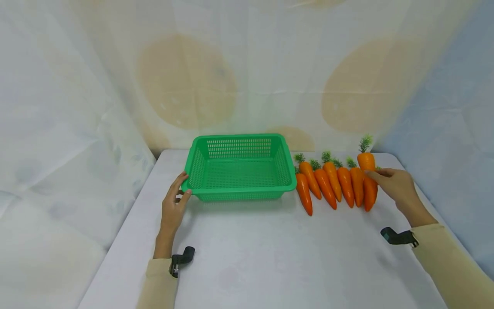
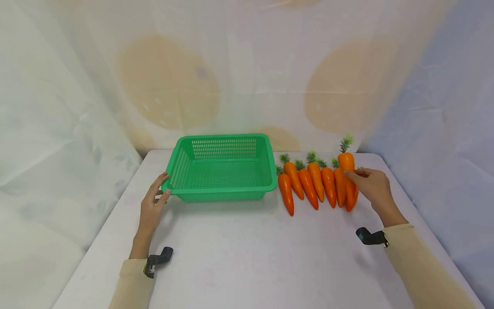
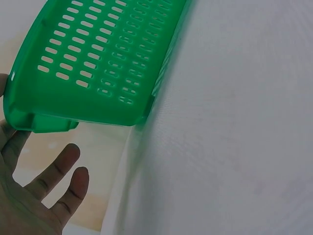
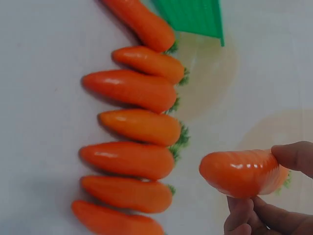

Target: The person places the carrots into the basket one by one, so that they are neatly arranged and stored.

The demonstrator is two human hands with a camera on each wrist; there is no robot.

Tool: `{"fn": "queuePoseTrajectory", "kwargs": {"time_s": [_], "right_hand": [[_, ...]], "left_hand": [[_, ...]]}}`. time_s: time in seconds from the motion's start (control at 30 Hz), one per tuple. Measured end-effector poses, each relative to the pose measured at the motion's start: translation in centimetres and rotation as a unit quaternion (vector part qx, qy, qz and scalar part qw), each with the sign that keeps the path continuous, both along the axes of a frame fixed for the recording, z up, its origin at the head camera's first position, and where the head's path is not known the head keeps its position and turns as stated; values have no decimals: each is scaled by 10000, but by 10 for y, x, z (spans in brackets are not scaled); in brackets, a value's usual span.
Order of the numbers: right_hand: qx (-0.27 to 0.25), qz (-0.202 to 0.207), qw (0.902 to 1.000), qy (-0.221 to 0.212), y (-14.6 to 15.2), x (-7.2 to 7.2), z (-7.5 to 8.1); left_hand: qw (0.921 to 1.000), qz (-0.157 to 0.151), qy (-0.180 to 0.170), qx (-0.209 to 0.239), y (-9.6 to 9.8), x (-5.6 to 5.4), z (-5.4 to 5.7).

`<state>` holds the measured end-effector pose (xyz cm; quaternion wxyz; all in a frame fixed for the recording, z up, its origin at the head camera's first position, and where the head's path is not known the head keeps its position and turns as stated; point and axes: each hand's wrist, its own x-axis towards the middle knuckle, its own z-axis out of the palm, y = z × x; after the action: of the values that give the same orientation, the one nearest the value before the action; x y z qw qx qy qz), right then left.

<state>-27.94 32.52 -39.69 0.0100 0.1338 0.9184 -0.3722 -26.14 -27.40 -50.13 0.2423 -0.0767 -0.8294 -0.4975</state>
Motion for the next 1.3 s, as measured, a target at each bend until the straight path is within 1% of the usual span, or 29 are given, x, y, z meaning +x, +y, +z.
{"fn": "queuePoseTrajectory", "kwargs": {"time_s": [0.13, 0.37, 0.57, 0.83, 1.1, 1.3], "right_hand": [[-150, 165, 9997, 29, -10, -4, 8], [-555, 388, 9977, -99, -30, -11, 19], [-555, 616, 9964, -150, -46, -12, 27], [-672, 563, 9958, -273, -66, -21, 34], [-850, 951, 9914, -291, -79, -27, 40], [-900, 918, 9910, -361, -90, -30, 43]], "left_hand": [[10000, 3, 27, -49, 2, 0, 0], [9999, -5, 115, -125, 2, -2, 1], [9998, -43, 122, -176, 5, -3, 1], [9997, 24, 147, -175, 8, -2, 1], [9998, -42, 166, -120, 14, -2, 1], [9997, -115, 218, -91, 19, -3, 2]]}}
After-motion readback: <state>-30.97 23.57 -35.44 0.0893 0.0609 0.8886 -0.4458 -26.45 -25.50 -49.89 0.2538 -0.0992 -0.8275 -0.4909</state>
